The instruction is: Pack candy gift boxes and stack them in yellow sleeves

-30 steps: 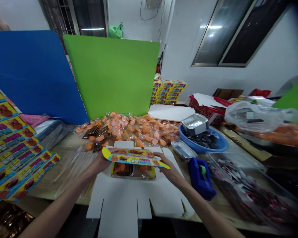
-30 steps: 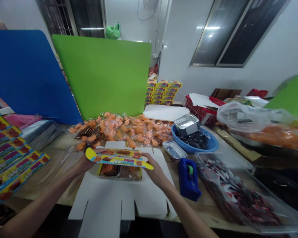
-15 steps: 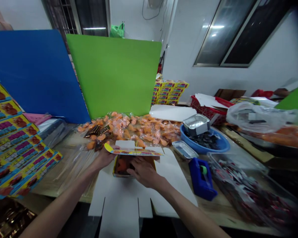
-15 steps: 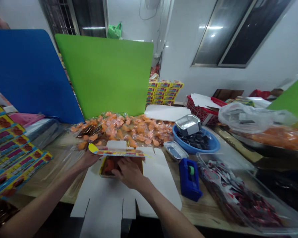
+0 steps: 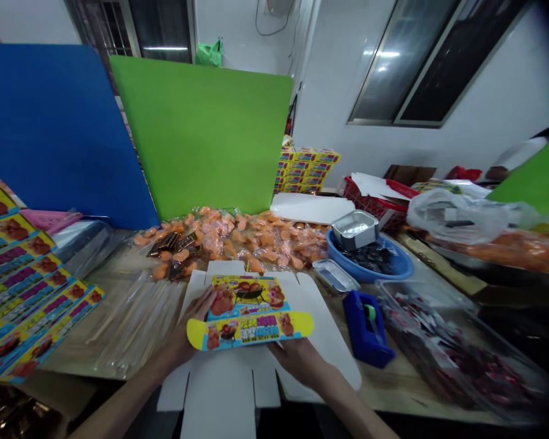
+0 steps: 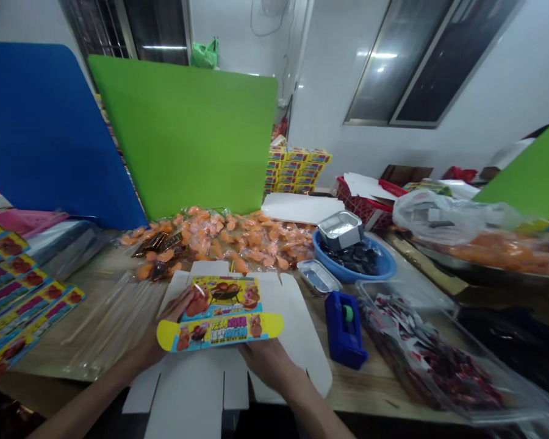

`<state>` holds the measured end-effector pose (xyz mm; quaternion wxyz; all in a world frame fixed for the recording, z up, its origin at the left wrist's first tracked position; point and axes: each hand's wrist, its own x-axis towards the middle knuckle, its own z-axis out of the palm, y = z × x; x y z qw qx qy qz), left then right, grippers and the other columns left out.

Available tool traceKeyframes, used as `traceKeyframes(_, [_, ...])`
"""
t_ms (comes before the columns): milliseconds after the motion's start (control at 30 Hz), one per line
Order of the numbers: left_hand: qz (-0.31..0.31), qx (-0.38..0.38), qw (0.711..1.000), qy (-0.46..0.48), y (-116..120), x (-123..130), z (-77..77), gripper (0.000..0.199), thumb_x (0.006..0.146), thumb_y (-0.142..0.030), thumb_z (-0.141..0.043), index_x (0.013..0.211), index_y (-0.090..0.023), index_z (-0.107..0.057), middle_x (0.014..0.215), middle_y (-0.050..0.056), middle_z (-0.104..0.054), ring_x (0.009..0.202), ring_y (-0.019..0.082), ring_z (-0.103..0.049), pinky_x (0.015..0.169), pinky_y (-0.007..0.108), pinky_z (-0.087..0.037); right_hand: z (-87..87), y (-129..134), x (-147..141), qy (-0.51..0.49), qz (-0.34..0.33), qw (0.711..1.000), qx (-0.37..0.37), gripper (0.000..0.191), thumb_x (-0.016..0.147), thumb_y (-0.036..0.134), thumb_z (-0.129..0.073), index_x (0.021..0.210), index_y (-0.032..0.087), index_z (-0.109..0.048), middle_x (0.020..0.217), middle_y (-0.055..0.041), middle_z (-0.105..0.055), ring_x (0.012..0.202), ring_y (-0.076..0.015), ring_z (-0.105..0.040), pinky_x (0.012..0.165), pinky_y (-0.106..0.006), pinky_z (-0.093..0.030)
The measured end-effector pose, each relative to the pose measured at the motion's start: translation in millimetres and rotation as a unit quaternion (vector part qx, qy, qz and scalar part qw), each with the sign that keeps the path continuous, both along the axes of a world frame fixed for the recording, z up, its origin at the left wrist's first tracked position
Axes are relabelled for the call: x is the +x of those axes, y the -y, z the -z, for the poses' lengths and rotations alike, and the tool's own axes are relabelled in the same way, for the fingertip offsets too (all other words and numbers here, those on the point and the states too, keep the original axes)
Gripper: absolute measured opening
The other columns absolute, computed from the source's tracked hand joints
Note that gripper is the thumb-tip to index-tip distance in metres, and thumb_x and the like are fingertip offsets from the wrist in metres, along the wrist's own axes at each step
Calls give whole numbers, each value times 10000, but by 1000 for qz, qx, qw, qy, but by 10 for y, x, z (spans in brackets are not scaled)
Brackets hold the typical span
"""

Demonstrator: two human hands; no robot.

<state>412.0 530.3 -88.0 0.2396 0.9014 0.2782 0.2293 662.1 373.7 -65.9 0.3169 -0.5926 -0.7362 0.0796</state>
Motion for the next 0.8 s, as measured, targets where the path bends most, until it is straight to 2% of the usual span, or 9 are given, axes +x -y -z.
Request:
traceKeyframes(133, [41, 24, 998, -46, -41, -59, -30, 921, 773, -404, -630, 1475, -245, -55, 1547, 105, -98, 1397, 297, -171, 1123, 465, -260, 158, 455, 168, -49, 43, 990, 124, 178, 866, 112, -472, 965, 209, -583, 852, -69, -666, 809, -192, -638, 703, -306, -538])
traceKeyframes(200, [64, 46, 996, -45, -105, -61, -50, 992, 720, -418, -680, 1474, -234, -62, 1543, 121, -111, 1394, 318, -168, 1120, 482, -259, 158, 509, 325, -92, 130, 979, 127, 172, 848, 109, -495, 975, 210, -550, 868, -64, -637, 801, -184, -626, 698, -307, -536])
traceKeyframes(267, [85, 68, 993, -39, -179, -46, -63, 955, 721, -407, -676, 1469, -240, -105, 1532, 120, -163, 1389, 319, -182, 1121, 493, -251, 70, 409, 479, -102, 175, 976, 84, 358, 805, 100, -519, 1148, 201, -497, 1041, -101, -604, 923, -206, -609, 778, -350, -534])
traceKeyframes(367, [107, 89, 989, -43, -258, -19, -110, 857, 758, -387, -634, 1458, -258, -157, 1511, 100, -245, 1385, 306, -204, 1125, 489, -239, -122, 110, 627, -46, 70, 996, -33, 773, 706, 55, -548, 1413, 221, -283, 1407, -137, -376, 1265, -250, -409, 1013, -422, -412])
traceKeyframes(433, [111, 92, 988, -60, -275, -15, -155, 840, 763, -399, -625, 1456, -273, -168, 1508, 86, -259, 1385, 306, -205, 1124, 492, -237, -186, -56, 659, -2, -17, 995, -99, 866, 670, 49, -570, 1446, 243, -236, 1493, -124, -253, 1351, -263, -285, 1075, -436, -332])
traceKeyframes(500, [103, 88, 987, -86, -274, -22, -173, 836, 757, -427, -630, 1453, -301, -183, 1519, 75, -232, 1386, 317, -196, 1112, 506, -249, -157, -139, 660, 22, -52, 990, -128, 884, 675, 58, -578, 1457, 243, -209, 1515, -135, -204, 1363, -272, -263, 1075, -445, -322])
traceKeyframes(567, [96, 82, 986, -104, -274, -34, -135, 793, 763, -435, -628, 1439, -337, -225, 1531, 60, -198, 1389, 332, -175, 1102, 523, -252, -66, -149, 651, 31, -42, 990, -131, 866, 701, 87, -587, 1460, 237, -199, 1521, -152, -177, 1365, -287, -260, 1069, -464, -317])
traceKeyframes(700, [76, 32, 993, -86, -298, -28, -9, 661, 799, -372, -602, 1399, -363, -325, 1537, 30, -184, 1371, 302, -253, 1090, 459, -306, 73, -115, 614, -3, -36, 995, -95, 752, 768, 193, -603, 1440, 206, -265, 1519, -182, -160, 1371, -293, -245, 1062, -448, -327])
traceKeyframes(800, [61, -35, 997, -17, -319, 33, -123, 631, 762, -365, -644, 1353, -315, -430, 1488, 52, -318, 1309, 274, -377, 1064, 393, -363, 0, -172, 604, -84, -75, 993, -49, 714, 788, 224, -612, 1424, 201, -287, 1510, -171, -199, 1379, -261, -234, 1069, -409, -329])
